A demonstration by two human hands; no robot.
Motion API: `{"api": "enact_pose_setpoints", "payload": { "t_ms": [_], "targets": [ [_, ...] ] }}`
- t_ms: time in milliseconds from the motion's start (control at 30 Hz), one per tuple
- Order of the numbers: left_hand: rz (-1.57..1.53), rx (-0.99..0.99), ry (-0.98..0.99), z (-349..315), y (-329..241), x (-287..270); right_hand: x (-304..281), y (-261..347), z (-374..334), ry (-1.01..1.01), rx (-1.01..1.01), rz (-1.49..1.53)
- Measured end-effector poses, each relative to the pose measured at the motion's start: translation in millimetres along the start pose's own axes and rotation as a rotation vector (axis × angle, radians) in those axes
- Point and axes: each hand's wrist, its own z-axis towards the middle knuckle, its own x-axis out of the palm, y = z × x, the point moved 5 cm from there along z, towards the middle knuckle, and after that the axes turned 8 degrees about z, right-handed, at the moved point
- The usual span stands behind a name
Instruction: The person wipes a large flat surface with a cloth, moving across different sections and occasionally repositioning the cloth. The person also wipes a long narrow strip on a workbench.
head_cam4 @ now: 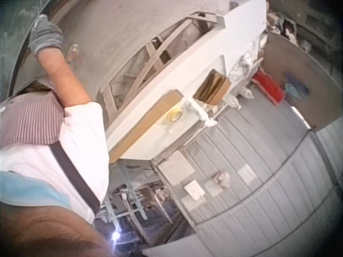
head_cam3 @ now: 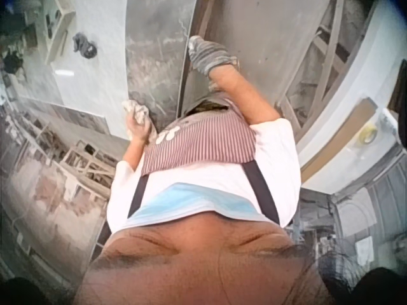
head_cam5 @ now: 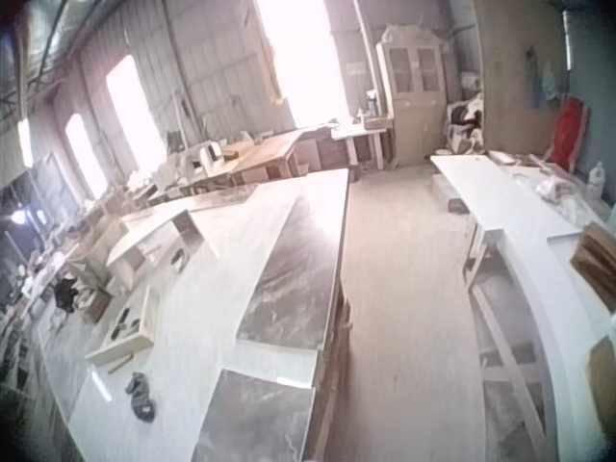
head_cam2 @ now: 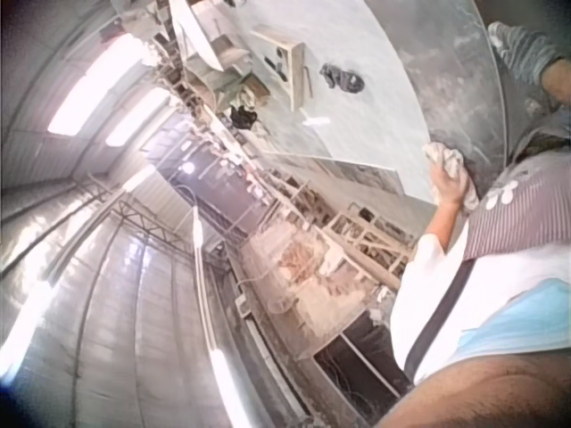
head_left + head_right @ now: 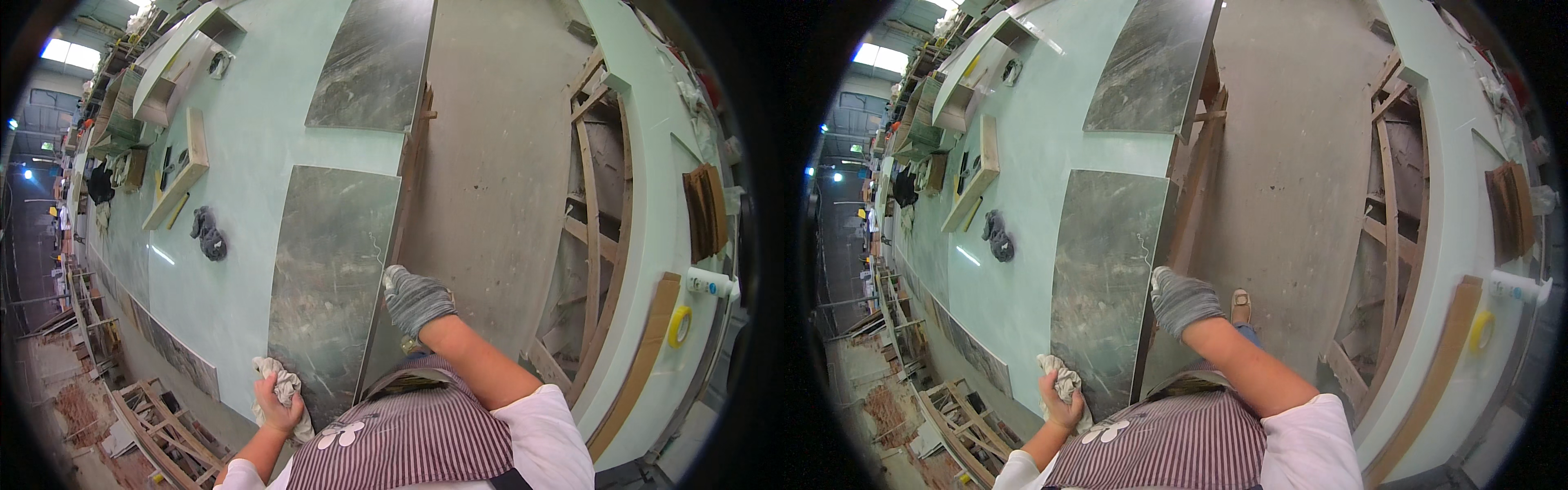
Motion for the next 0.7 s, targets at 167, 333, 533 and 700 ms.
{"api": "enact_pose_setpoints", "payload": {
  "t_ms": [167,333,533,700],
  "targets": [
    [0.006,-0.002,-0.007,0,1,0,3,5,-7,0.002,0.039,0.027],
    [-0.001,0.018,-0.027,2,-1,0,13,-4,-3,-0.072,-0.009,0.045],
    [0.004,0.042,-0.097,12,-11,-3,13,-2,-6,-0.098,0.048,0.026],
    [-0.009,0.035,-0.101,11,-8,-2,25,-2,-18,-0.015,0.100,-0.014]
  ]
}}
